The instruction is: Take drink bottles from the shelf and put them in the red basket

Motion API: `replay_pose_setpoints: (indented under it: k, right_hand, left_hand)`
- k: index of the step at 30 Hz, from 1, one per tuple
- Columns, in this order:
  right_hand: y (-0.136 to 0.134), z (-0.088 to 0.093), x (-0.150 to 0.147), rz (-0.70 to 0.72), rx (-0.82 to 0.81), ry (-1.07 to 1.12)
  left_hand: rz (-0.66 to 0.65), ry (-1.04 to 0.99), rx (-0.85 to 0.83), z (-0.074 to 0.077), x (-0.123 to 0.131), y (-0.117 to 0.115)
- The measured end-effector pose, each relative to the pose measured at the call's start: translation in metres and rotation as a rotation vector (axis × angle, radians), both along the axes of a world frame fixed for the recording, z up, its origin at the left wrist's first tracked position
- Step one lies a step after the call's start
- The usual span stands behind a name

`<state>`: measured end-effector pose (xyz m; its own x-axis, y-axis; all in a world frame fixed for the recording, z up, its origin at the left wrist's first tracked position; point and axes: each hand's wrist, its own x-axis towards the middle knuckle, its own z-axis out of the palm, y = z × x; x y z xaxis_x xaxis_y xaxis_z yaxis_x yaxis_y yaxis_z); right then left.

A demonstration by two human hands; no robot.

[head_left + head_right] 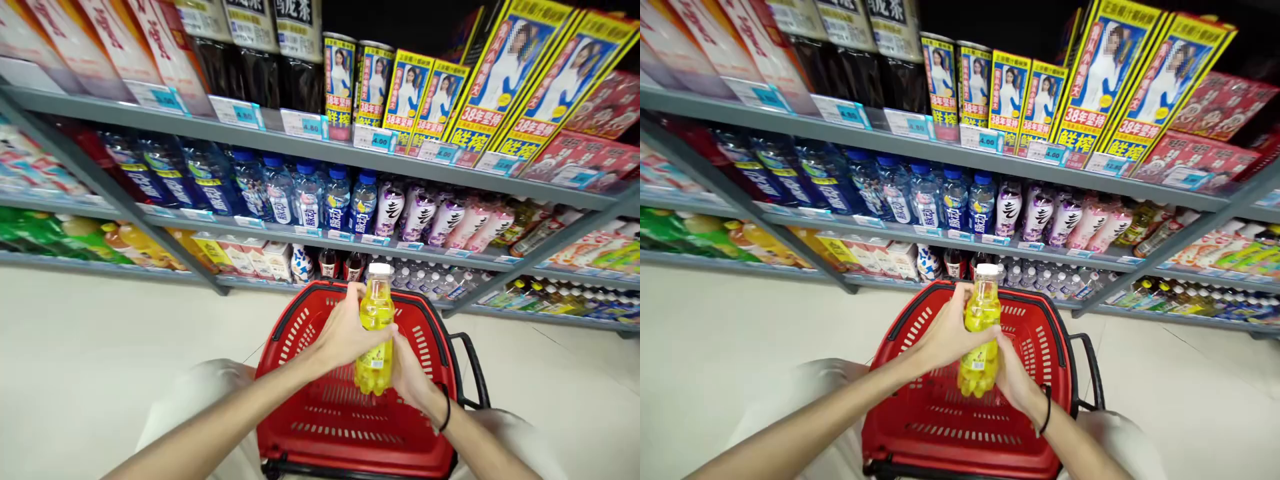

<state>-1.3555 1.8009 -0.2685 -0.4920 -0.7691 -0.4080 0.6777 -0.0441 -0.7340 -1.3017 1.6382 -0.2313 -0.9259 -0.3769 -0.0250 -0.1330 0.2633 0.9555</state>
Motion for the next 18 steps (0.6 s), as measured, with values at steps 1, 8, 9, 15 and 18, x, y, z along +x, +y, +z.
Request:
replay_pose_setpoints:
  k: [1, 8, 9, 15, 18]
  right_hand:
    - [-0.001, -0.002, 0.004, -0.001, 0.022, -0.009]
    - [0.006, -0.003, 0.012, 0.099, 0.025, -0.080]
    - [0.007, -0.004, 0.012, 0.102, 0.006, -0.091]
    - [0.007, -0.001, 0.011, 0.186, -0.104, -0.157]
    - [0.008, 0.005, 0.008, 0.218, -0.119, -0.160]
  left_hand:
    - [-0.016, -0.003, -0.030, 0.001, 0.001, -0.002]
    - [-0.214, 0.140, 0.308, -0.012, 0.010, -0.012]
    - [-0.222, 0.140, 0.393, -0.012, 0.011, -0.012]
    - [-0.147, 0.188, 0.555, -0.007, 0.010, -0.012]
    - [-0.123, 0.214, 0.616, -0.006, 0.011, -0.014]
